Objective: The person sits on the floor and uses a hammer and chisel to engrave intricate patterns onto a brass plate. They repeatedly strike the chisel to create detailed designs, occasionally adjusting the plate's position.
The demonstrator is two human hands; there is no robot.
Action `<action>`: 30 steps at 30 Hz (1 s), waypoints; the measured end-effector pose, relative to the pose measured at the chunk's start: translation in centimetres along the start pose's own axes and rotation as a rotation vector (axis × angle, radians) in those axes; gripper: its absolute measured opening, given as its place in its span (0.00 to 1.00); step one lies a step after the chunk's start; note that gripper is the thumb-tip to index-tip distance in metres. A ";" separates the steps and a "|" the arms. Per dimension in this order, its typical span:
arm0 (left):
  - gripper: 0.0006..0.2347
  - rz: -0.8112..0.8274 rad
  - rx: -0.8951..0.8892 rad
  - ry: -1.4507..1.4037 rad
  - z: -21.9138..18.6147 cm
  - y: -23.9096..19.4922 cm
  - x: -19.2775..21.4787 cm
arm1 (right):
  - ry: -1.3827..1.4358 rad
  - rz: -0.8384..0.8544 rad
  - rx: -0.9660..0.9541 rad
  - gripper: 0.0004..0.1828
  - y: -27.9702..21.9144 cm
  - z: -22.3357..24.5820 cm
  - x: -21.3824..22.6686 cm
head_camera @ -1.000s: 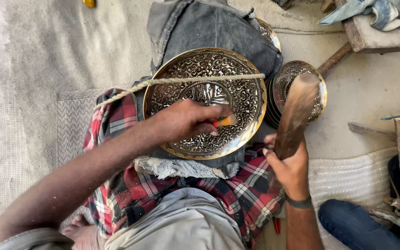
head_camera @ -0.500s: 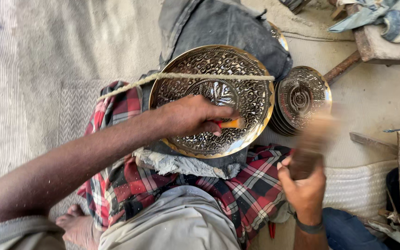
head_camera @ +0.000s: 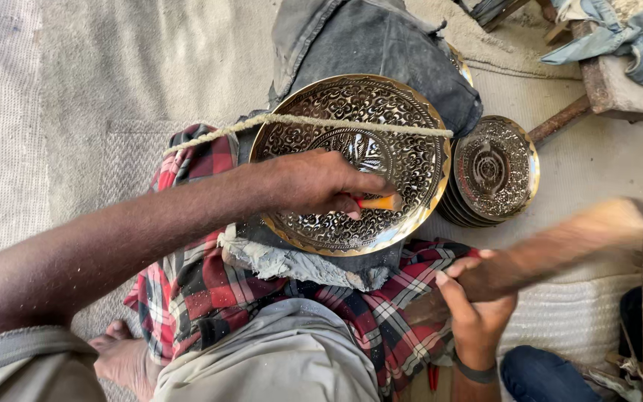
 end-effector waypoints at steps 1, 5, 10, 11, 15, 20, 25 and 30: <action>0.21 -0.004 -0.001 -0.030 -0.1 -0.1 0.0 | -0.389 0.041 0.026 0.34 -0.2 0.1 -0.2; 0.23 -0.037 -0.068 -0.059 0.0 0.1 1.0 | -0.477 0.057 0.055 0.32 0.0 -0.7 0.2; 0.23 0.006 -0.070 -0.031 0.2 -0.1 0.6 | -0.382 0.052 -0.072 0.28 -0.6 -1.7 0.0; 0.23 0.007 -0.076 -0.043 0.2 0.1 1.0 | -0.502 0.071 -0.113 0.29 -0.5 -1.6 -0.2; 0.23 0.050 -0.008 -0.043 0.5 0.0 0.5 | 0.015 -0.040 -0.058 0.29 -0.9 -1.4 -0.4; 0.24 0.061 -0.033 -0.027 0.3 0.3 1.4 | -0.551 0.085 -0.148 0.23 -0.4 -1.1 -1.0; 0.22 0.054 -0.075 -0.003 0.5 -0.1 0.6 | -0.297 -0.021 -0.082 0.31 -1.3 -0.8 -1.4; 0.23 0.066 -0.019 -0.011 0.5 0.0 1.4 | -0.404 0.080 -0.233 0.26 -0.7 -1.0 -1.9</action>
Point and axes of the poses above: each hand's wrist, its own y-axis towards the middle knuckle, its own x-axis out of the back of the hand, z = x × y, the point moved 3 cm from there along y, towards the middle knuckle, and after that the axes turned 12 degrees about z, right-handed, at the moved point
